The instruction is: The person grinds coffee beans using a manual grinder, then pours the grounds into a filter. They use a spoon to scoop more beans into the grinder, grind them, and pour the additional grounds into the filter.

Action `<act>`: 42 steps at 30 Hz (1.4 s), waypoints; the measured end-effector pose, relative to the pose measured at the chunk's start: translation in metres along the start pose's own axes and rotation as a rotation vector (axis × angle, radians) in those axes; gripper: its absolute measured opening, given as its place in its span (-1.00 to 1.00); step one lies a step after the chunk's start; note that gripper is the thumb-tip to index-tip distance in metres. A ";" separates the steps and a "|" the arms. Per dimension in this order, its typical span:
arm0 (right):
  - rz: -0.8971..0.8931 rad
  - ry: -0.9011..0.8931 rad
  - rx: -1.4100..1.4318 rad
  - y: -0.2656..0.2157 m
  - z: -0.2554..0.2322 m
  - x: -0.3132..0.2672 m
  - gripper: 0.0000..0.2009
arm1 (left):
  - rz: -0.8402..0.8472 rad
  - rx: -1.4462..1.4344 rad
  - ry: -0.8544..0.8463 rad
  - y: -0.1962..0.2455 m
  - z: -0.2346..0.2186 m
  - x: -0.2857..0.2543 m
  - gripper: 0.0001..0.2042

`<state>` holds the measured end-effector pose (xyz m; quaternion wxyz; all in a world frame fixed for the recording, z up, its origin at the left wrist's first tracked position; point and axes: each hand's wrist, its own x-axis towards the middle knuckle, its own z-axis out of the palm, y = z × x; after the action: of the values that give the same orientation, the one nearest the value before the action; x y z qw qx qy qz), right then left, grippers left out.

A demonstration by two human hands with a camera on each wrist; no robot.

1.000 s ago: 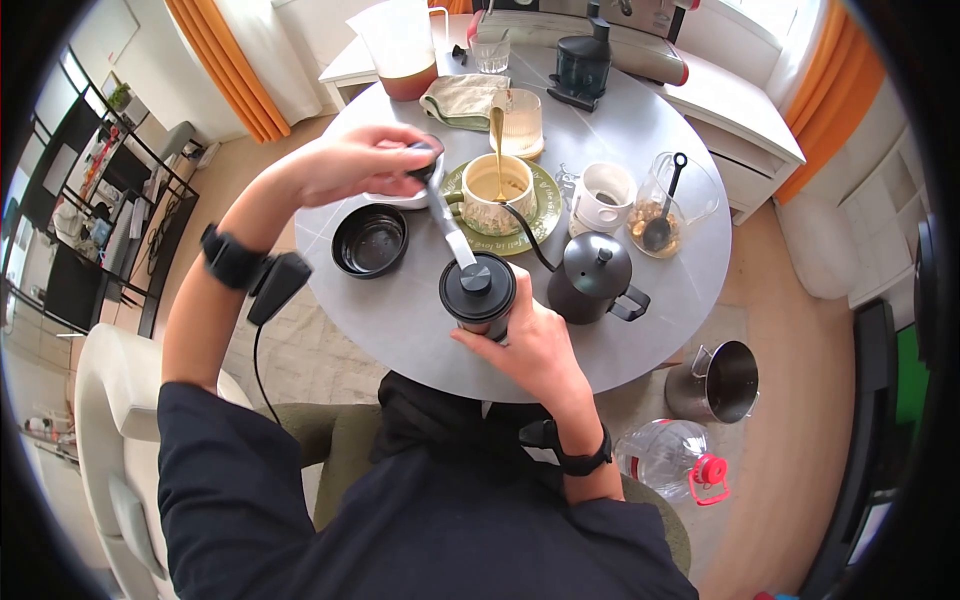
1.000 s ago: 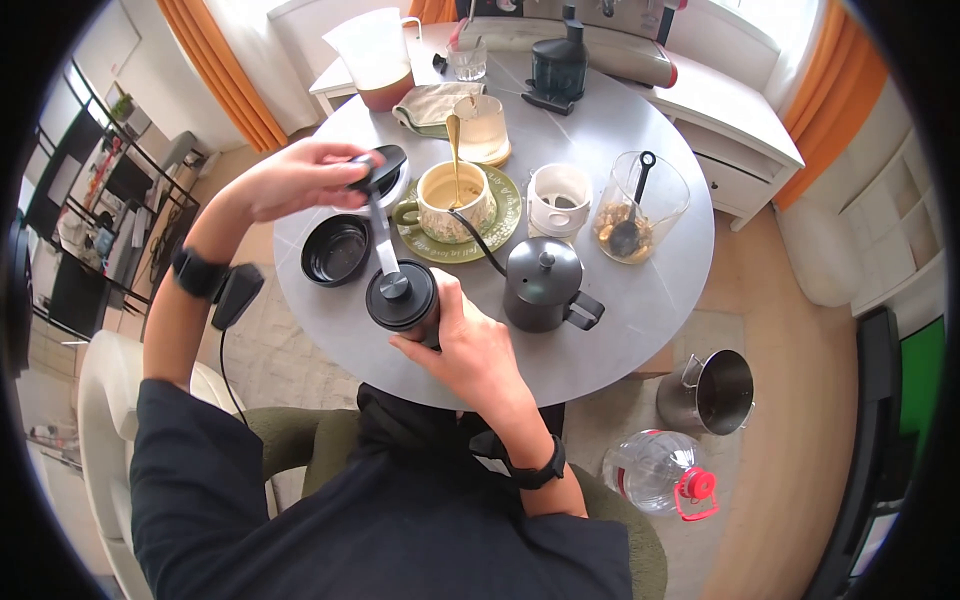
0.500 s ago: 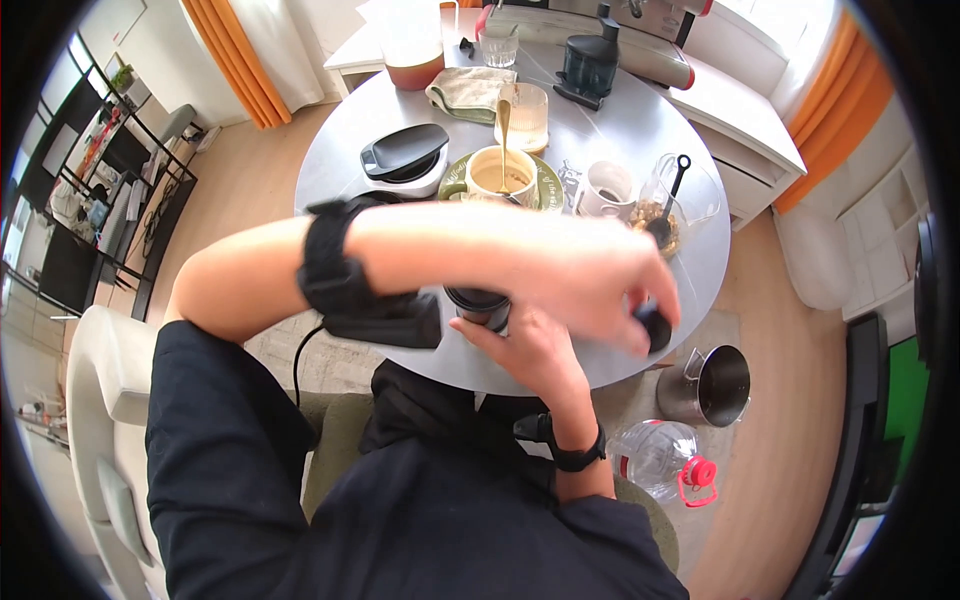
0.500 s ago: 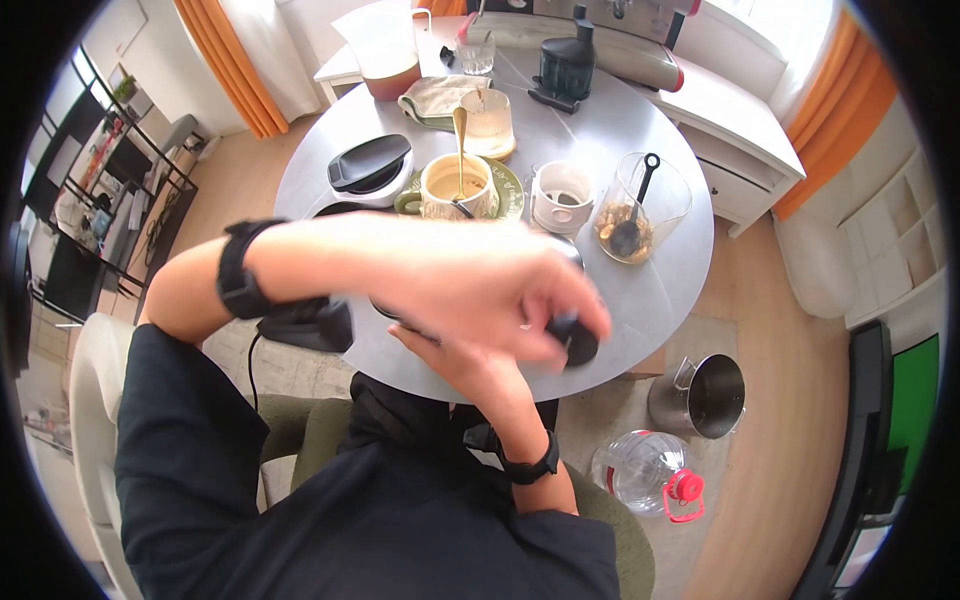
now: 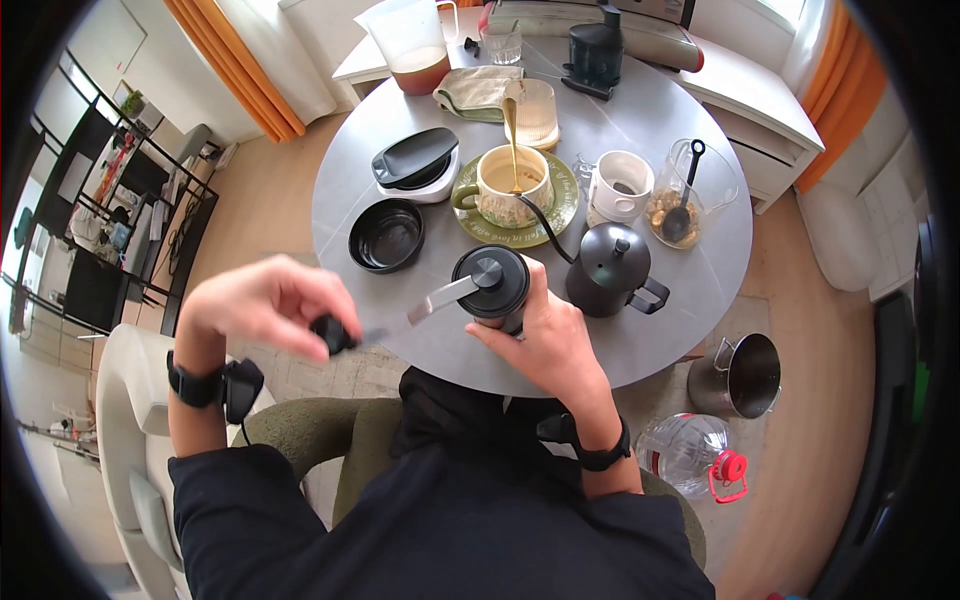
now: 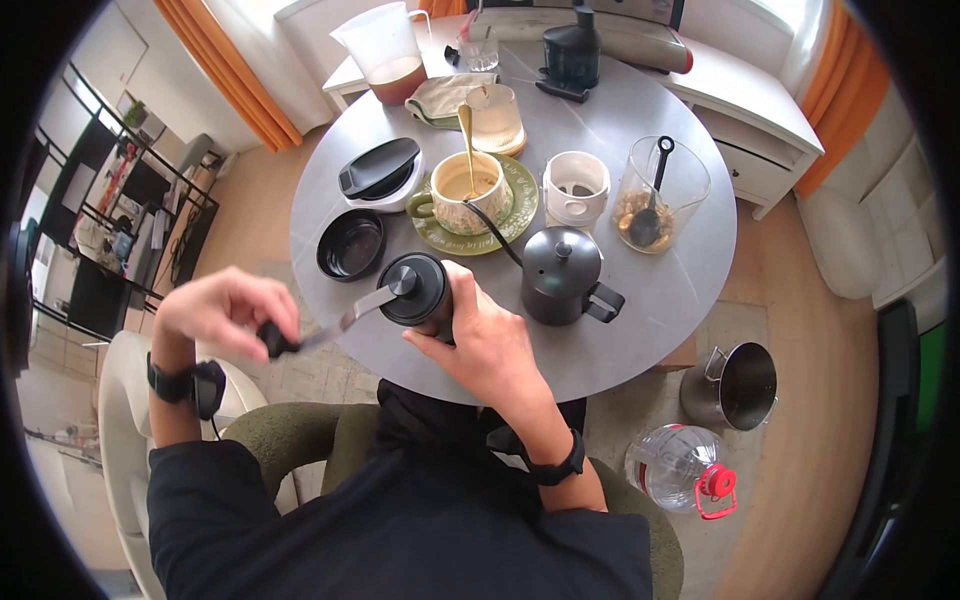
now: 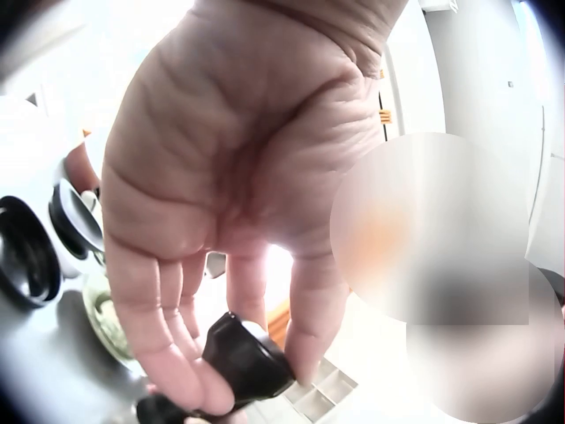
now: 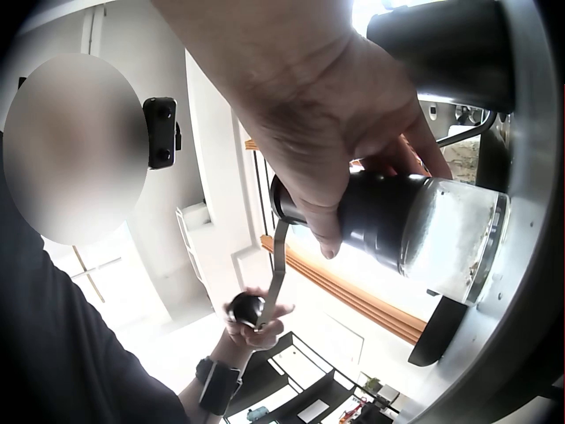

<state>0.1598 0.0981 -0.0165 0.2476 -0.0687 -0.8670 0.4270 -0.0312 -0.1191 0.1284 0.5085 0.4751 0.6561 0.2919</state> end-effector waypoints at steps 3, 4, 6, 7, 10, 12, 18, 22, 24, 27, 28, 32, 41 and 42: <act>-0.014 0.009 -0.043 -0.001 0.000 -0.001 -0.31 | -0.070 -0.007 0.284 0.001 -0.021 0.015 -0.64; 0.004 -0.002 -0.040 -0.001 0.000 -0.001 -0.31 | -0.060 0.009 0.328 0.004 -0.027 0.023 -0.63; 0.037 -0.024 -0.034 -0.001 0.000 -0.001 -0.31 | -0.046 0.011 0.382 0.007 -0.037 0.044 -0.60; 0.042 -0.027 -0.028 -0.001 0.000 -0.001 -0.31 | -0.014 0.009 0.406 0.007 -0.042 0.056 -0.59; 0.022 -0.011 -0.037 -0.002 -0.001 -0.001 -0.31 | -0.020 0.036 0.425 0.021 -0.051 0.097 -0.60; -0.041 0.027 -0.074 -0.001 0.000 0.000 -0.32 | 0.039 0.085 0.363 0.030 -0.055 0.125 -0.61; -0.068 0.046 -0.082 -0.003 -0.001 0.000 -0.28 | 0.172 0.263 0.114 0.077 -0.025 0.190 -0.61; 0.029 -0.028 -0.055 -0.004 -0.002 0.000 -0.28 | 0.239 0.489 0.025 0.104 0.016 0.207 -0.64; 0.141 -0.087 -0.034 -0.009 -0.006 -0.002 -0.36 | 0.383 0.542 -0.041 0.108 0.039 0.203 -0.67; -0.048 -0.117 -0.058 -0.011 -0.010 0.000 -0.45 | 0.540 0.492 -0.208 0.113 0.071 0.179 -0.69; 0.029 -0.248 0.005 -0.013 -0.012 0.000 -0.51 | 0.515 0.434 -0.297 0.114 0.080 0.168 -0.70; -0.253 0.180 -0.048 -0.007 -0.003 -0.009 -0.31 | 0.570 0.276 -0.499 0.089 0.102 0.120 -0.79; 0.000 -0.011 -0.048 -0.004 -0.002 0.000 -0.30 | -0.008 0.113 -0.279 0.034 0.012 0.013 -0.75; 0.008 -0.018 -0.043 -0.004 -0.002 0.000 -0.30 | -0.014 0.094 -0.210 0.025 0.001 0.008 -0.74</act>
<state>0.1613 0.0970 -0.0128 0.2365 -0.0734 -0.8779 0.4098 -0.0222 -0.1024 0.1464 0.5536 0.5218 0.6155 0.2060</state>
